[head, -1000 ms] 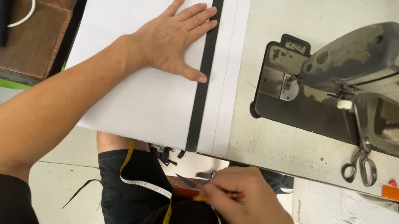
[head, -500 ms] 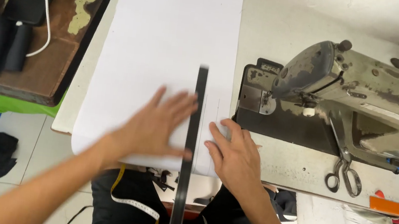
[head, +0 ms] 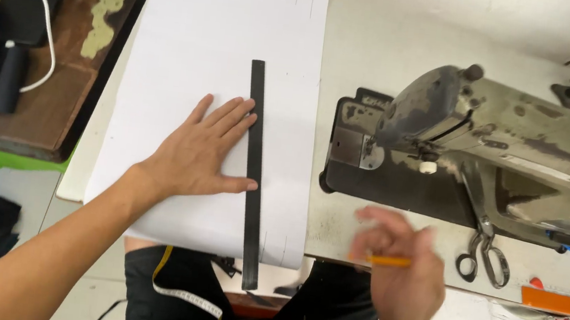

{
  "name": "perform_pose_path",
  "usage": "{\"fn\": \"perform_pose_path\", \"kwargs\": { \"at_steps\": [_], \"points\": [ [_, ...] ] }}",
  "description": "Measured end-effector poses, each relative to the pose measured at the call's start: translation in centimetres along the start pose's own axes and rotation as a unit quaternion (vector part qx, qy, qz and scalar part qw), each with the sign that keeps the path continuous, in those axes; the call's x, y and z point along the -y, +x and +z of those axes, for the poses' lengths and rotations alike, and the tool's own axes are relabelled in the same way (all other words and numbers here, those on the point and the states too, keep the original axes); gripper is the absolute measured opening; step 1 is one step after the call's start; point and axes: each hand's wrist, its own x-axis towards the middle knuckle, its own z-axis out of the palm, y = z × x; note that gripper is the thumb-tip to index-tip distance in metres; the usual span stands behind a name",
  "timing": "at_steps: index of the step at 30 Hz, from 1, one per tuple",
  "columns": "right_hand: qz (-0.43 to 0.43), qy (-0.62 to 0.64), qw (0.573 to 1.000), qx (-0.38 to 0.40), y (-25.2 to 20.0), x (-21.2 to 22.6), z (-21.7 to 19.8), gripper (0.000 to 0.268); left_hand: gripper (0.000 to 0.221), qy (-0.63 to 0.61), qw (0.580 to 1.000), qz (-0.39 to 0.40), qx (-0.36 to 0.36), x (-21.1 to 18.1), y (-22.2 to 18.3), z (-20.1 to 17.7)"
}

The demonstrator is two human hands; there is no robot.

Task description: The person uses scissors to cut a sheet of paper, then uses a measuring tape and pencil to mark specific points, and a straight edge to draw lines for pattern making.

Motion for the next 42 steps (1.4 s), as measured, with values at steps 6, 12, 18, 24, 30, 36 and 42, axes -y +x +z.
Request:
{"fn": "perform_pose_path", "kwargs": {
  "at_steps": [6,12,18,24,30,36,42],
  "points": [
    [0.102,0.118,0.986,-0.05,2.6,-6.2,3.2,0.102,0.115,-0.017,1.0,0.009,-0.014,0.1,0.3,-0.1],
    [0.055,-0.008,0.998,-0.03,2.8,-3.1,6.5,0.072,0.112,-0.045,0.996,0.071,-0.043,0.2,3.3,0.6],
    [0.038,-0.007,0.999,-0.036,3.6,-3.2,6.5,0.026,0.111,-0.049,0.995,0.077,-0.052,1.3,4.6,0.4],
    [0.032,-0.028,0.998,-0.047,5.7,-3.1,6.4,0.022,0.111,-0.027,0.995,0.073,-0.067,1.5,5.0,0.6],
    [-0.013,-0.062,0.996,-0.07,12.6,-3.9,7.3,0.017,0.115,-0.034,0.998,0.055,-0.029,1.0,5.1,0.2],
    [-0.091,-0.13,0.985,-0.072,19.3,-5.4,8.7,0.016,0.116,-0.038,0.997,0.056,-0.031,0.9,5.1,0.0],
    [-0.057,-0.174,0.979,-0.083,23.1,-6.9,9.5,0.016,0.117,-0.043,0.997,0.055,-0.031,1.1,5.1,0.0]
  ]
}}
